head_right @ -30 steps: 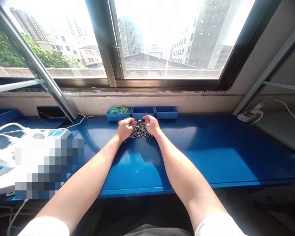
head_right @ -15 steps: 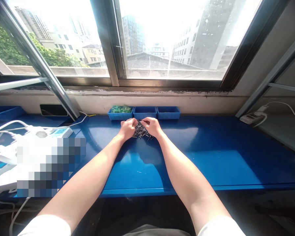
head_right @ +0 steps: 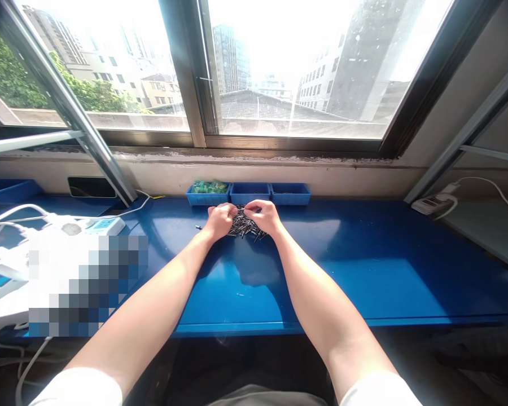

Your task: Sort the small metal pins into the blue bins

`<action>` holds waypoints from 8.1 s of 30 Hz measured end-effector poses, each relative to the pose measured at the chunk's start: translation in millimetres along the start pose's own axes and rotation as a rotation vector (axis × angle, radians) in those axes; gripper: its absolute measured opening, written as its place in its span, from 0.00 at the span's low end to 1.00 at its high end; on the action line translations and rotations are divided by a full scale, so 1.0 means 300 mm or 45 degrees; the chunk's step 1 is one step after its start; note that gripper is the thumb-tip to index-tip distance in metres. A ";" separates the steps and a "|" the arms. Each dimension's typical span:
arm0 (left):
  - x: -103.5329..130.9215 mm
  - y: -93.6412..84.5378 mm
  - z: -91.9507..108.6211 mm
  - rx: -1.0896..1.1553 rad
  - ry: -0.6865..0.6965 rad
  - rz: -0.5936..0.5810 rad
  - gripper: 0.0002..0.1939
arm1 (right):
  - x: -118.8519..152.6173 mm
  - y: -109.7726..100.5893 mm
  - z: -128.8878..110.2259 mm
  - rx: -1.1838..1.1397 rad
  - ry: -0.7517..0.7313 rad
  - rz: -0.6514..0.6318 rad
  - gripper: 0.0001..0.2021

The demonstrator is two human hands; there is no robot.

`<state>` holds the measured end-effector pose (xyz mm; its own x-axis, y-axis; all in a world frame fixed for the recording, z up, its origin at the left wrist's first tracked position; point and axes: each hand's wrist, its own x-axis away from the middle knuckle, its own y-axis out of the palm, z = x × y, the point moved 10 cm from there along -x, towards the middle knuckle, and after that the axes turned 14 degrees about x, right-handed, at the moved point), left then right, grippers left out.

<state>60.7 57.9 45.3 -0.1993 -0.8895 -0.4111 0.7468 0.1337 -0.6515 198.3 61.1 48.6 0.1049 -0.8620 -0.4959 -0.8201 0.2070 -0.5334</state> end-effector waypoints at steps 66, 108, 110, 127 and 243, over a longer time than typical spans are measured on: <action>0.000 -0.005 0.025 0.095 0.205 0.048 0.09 | -0.004 0.065 -0.005 0.674 -0.136 -0.167 0.14; -0.018 -0.006 -0.095 -0.055 -0.097 0.060 0.15 | 0.008 -0.142 0.219 0.631 0.567 0.142 0.38; -0.019 -0.002 -0.095 -0.064 -0.094 0.044 0.16 | 0.007 -0.144 0.207 0.635 0.542 0.150 0.38; 0.001 -0.028 0.010 0.156 0.164 0.146 0.12 | 0.013 0.076 0.092 0.816 0.100 -0.258 0.18; -0.028 -0.029 -0.120 -0.067 -0.114 0.145 0.17 | 0.005 -0.188 0.227 0.420 0.463 0.423 0.41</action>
<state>32.9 79.8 31.4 -0.0560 -0.9023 -0.4275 0.7266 0.2568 -0.6373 283.2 79.6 31.2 -0.3749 -0.8177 -0.4368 -0.5519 0.5754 -0.6036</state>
